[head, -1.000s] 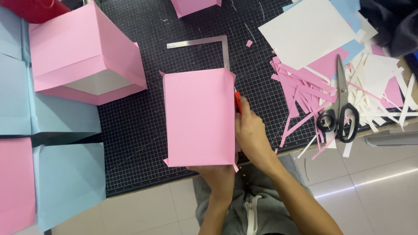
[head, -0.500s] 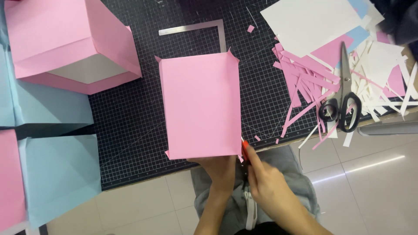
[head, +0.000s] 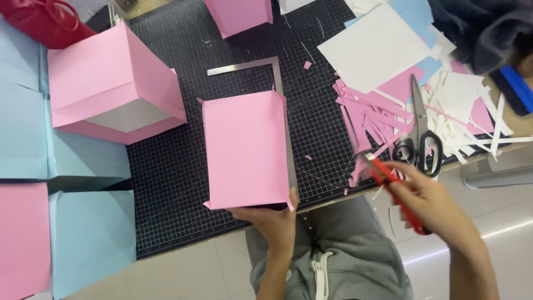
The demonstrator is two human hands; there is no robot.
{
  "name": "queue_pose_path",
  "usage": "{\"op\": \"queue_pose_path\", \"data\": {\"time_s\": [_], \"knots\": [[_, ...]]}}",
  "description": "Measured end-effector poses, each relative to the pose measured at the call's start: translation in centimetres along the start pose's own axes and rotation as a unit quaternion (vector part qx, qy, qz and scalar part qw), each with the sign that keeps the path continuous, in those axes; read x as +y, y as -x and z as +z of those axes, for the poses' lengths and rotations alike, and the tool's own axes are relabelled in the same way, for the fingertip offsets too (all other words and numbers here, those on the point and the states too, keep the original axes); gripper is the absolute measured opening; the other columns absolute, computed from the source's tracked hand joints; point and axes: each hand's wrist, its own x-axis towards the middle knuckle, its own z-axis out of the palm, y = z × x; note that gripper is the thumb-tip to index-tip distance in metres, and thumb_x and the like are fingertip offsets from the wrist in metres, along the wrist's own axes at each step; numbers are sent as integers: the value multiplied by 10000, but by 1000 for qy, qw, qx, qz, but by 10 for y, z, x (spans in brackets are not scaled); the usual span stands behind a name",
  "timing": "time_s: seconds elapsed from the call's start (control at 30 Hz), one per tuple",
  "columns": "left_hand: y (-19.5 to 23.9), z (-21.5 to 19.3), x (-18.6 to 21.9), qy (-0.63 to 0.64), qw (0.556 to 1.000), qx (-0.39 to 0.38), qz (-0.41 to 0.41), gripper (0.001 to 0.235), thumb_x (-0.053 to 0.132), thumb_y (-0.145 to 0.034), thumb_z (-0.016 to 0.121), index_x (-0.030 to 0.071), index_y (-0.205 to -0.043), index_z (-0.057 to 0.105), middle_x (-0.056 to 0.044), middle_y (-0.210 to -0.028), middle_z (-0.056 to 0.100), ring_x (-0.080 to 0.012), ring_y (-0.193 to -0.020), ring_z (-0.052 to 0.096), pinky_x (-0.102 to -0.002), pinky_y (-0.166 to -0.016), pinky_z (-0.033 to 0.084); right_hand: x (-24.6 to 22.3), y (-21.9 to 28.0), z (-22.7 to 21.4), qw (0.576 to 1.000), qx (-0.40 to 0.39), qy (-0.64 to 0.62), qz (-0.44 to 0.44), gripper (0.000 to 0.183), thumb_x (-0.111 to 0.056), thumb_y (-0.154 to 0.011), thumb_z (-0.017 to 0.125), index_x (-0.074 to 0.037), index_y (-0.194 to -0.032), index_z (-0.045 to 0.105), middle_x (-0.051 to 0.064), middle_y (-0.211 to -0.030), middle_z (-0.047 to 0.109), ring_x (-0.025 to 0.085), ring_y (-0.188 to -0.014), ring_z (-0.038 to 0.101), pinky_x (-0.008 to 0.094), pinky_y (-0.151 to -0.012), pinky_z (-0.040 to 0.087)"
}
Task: Trimming excess paper from the edges of pink cardboard boxes using a utility knife
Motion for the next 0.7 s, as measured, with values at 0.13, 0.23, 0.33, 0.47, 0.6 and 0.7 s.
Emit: {"op": "queue_pose_path", "data": {"time_s": [0.13,0.23,0.33,0.47,0.6,0.7], "knots": [[-5,-5,16,68,997,11,-40,1357,424,-731,839,10,-1531,-176,-276,-1498,156,-417,-1403,336,-523,-1139,412,-12,4,18,985,134,-105,-11,400,-191,-940,638,-50,-1299,534,164,-764,592,254,-471,528,360,-373,464],[-2,-16,26,43,998,21,-45,1392,463,-663,854,-1,-1552,-111,-269,-1488,192,-437,-1409,294,-562,-1157,342,-6,-30,69,981,129,-126,-78,355,-256,-817,780,-71,-1062,603,74,-803,604,174,-615,568,300,-559,494],[-6,-35,49,90,993,19,-68,1375,427,-627,864,23,-1566,-55,-255,-1423,223,-427,-1387,321,-554,-1076,441,-13,-52,106,968,103,-190,-128,415,-266,-715,842,-113,-1021,607,40,-943,687,154,-834,656,297,-772,514],[-35,-85,91,195,964,-20,-180,1273,62,-564,835,91,-1571,57,-210,-1522,183,-424,-1421,327,-571,-913,622,-14,-64,110,961,209,-34,-176,396,-239,-780,840,-99,-968,521,34,-850,530,197,-720,463,346,-644,401],[-72,-121,75,-64,994,-68,48,1149,380,-609,810,-12,-1547,276,-312,-1496,357,-465,-1385,409,-542,-1113,387,5,-87,116,959,180,84,-203,451,-254,-740,846,-90,-964,490,93,-926,543,290,-842,497,439,-706,408],[-84,-115,67,-177,971,-132,92,1161,515,-578,857,63,-1530,370,-252,-1561,359,-450,-1355,422,-580,-1068,344,5,-88,127,937,206,122,-256,327,-64,-745,643,-54,-1037,496,178,-1055,574,379,-932,518,493,-826,424]]}}
